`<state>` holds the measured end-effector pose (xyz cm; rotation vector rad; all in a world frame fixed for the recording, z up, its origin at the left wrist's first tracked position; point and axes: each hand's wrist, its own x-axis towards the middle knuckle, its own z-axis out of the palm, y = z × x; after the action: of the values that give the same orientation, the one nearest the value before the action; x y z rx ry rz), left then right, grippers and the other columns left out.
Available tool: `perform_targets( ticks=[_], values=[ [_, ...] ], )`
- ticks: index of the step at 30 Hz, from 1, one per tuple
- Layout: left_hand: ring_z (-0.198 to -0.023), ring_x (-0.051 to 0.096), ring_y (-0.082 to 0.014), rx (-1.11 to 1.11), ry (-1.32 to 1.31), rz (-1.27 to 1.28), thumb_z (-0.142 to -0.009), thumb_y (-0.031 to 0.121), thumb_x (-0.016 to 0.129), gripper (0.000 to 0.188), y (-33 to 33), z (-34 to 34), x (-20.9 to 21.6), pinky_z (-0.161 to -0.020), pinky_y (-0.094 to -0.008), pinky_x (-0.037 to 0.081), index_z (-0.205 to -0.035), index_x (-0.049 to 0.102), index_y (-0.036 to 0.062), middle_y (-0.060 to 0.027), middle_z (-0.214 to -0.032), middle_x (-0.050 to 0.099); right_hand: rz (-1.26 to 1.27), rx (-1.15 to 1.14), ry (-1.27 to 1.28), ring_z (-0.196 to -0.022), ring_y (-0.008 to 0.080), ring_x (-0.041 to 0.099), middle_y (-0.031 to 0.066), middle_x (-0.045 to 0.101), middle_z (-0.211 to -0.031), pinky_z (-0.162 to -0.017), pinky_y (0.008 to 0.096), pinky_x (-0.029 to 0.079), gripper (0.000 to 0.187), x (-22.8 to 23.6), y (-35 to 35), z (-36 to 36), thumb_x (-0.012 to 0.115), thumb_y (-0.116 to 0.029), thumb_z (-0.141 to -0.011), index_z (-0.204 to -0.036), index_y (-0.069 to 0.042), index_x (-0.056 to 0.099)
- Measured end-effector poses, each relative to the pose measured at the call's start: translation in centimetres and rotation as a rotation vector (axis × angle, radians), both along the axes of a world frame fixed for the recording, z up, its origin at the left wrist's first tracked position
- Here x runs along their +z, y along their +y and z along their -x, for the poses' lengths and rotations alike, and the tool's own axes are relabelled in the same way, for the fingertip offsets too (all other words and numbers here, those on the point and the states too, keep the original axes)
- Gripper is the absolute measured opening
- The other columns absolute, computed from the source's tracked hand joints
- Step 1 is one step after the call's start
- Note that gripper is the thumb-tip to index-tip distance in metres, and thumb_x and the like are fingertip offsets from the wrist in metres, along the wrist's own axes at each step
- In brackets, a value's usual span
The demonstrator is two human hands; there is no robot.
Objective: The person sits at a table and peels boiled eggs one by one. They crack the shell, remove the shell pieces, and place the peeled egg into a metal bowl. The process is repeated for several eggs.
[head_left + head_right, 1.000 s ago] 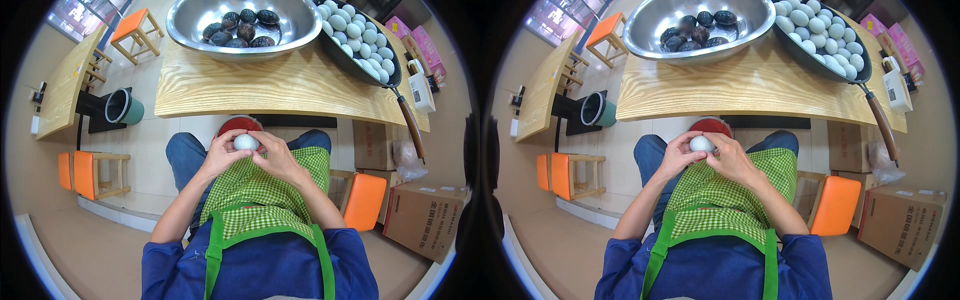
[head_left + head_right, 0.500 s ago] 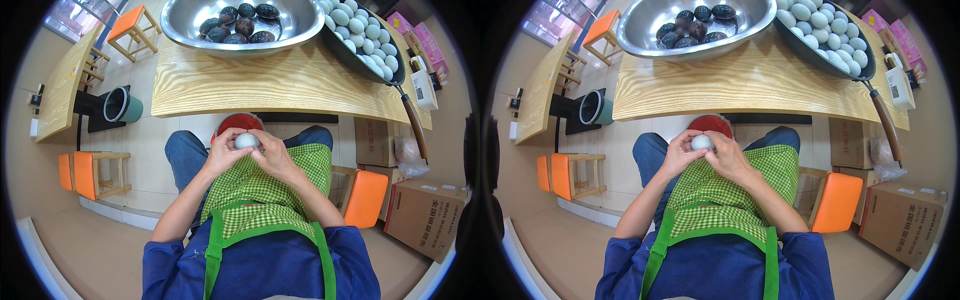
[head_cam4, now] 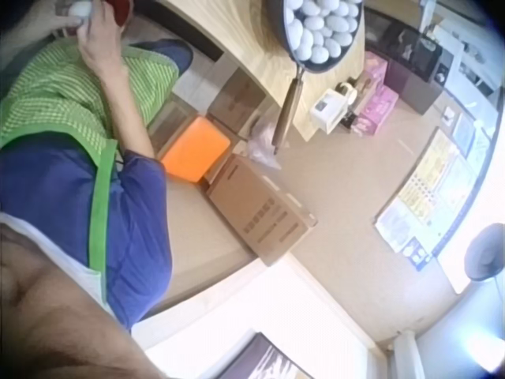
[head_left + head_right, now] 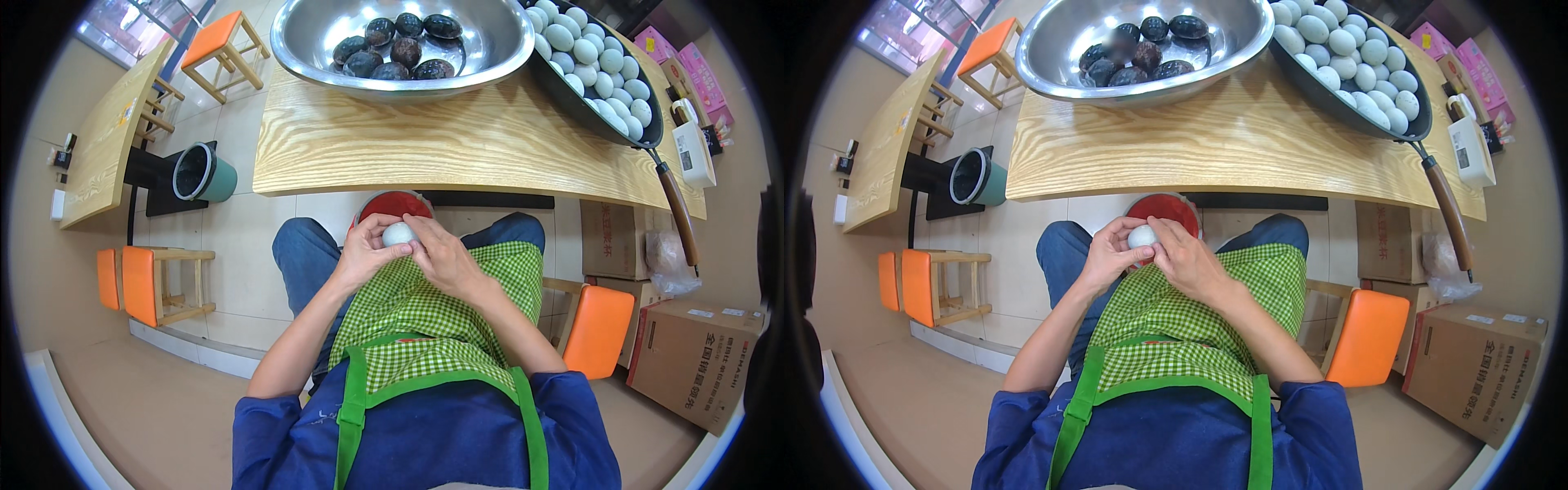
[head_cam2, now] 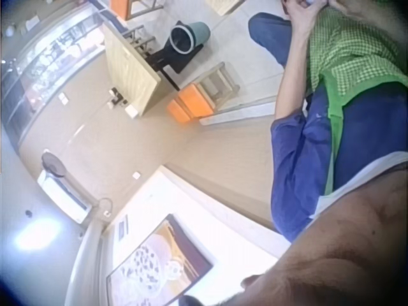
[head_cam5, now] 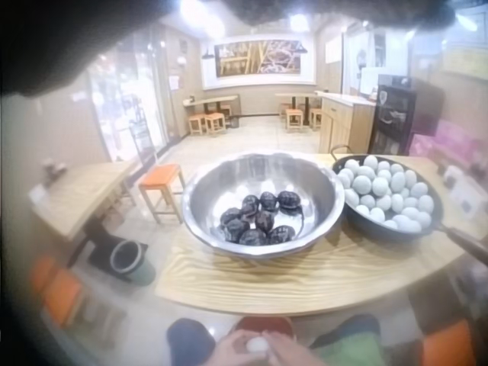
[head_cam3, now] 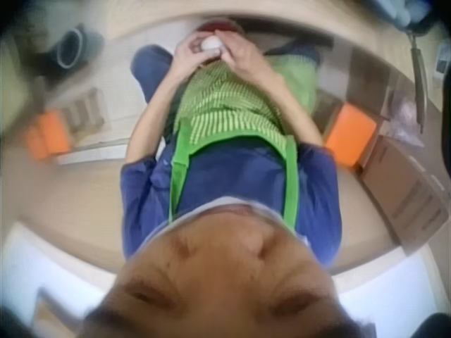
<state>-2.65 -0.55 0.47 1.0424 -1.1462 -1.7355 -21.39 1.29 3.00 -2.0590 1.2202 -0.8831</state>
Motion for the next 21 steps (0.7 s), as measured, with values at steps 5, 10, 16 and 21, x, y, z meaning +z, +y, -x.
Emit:
perform_targets(
  ticks=[5, 10, 16, 21],
  values=[
    [-0.087, 0.065, -0.0103, 0.017, -0.017, 0.005, -0.081, 0.005, 0.078, 0.046, 0.1, 0.2, 0.5, -0.072, -0.0224, 0.054, -0.12, 0.055, -0.001, -0.0083, -0.105, 0.066, 0.056, -0.026, 0.011, -0.106, 0.0408, 0.06, 0.0246, 0.057, -0.122, -0.088, 0.0438, 0.053, 0.048, -1.0, 0.1, -0.3, 0.06, -0.006, -0.087, -0.132, 0.004, 0.048],
    [-0.087, 0.064, -0.0098, 0.037, -0.046, 0.022, -0.082, 0.006, 0.078, 0.045, 0.2, 0.5, 0.5, -0.072, -0.0223, 0.054, -0.12, 0.055, -0.0015, -0.0081, -0.104, 0.066, 0.096, -0.069, 0.002, -0.105, 0.0409, 0.061, 0.0255, 0.058, -0.12, -0.087, 0.0433, 0.053, 0.047, -0.9, 0.2, -0.8, 0.061, -0.004, -0.085, -0.129, 0.008, 0.048],
    [-0.094, 0.066, -0.0162, 0.039, -0.045, -0.001, -0.084, 0.003, 0.075, 0.038, 0.1, 0.4, 0.2, -0.083, -0.028, 0.057, -0.113, 0.053, -0.0041, -0.0136, -0.104, 0.066, 0.159, -0.071, 0.022, -0.104, 0.0423, 0.061, 0.0276, 0.059, -0.117, -0.087, 0.044, 0.053, 0.046, -1.8, 0.1, -1.1, 0.061, -0.005, -0.084, -0.126, 0.009, 0.049],
    [-0.094, 0.066, -0.0165, 0.033, -0.127, 0.017, -0.085, 0.002, 0.073, 0.036, 0.0, 0.3, 0.3, -0.081, -0.029, 0.059, -0.114, 0.054, -0.004, -0.0135, -0.104, 0.066, 0.138, -0.097, 0.0, -0.1, 0.0414, 0.062, 0.0272, 0.06, -0.111, -0.085, 0.045, 0.053, 0.042, -2.6, 0.1, -1.3, 0.057, -0.001, -0.084, -0.124, 0.008, 0.051]
  ],
)
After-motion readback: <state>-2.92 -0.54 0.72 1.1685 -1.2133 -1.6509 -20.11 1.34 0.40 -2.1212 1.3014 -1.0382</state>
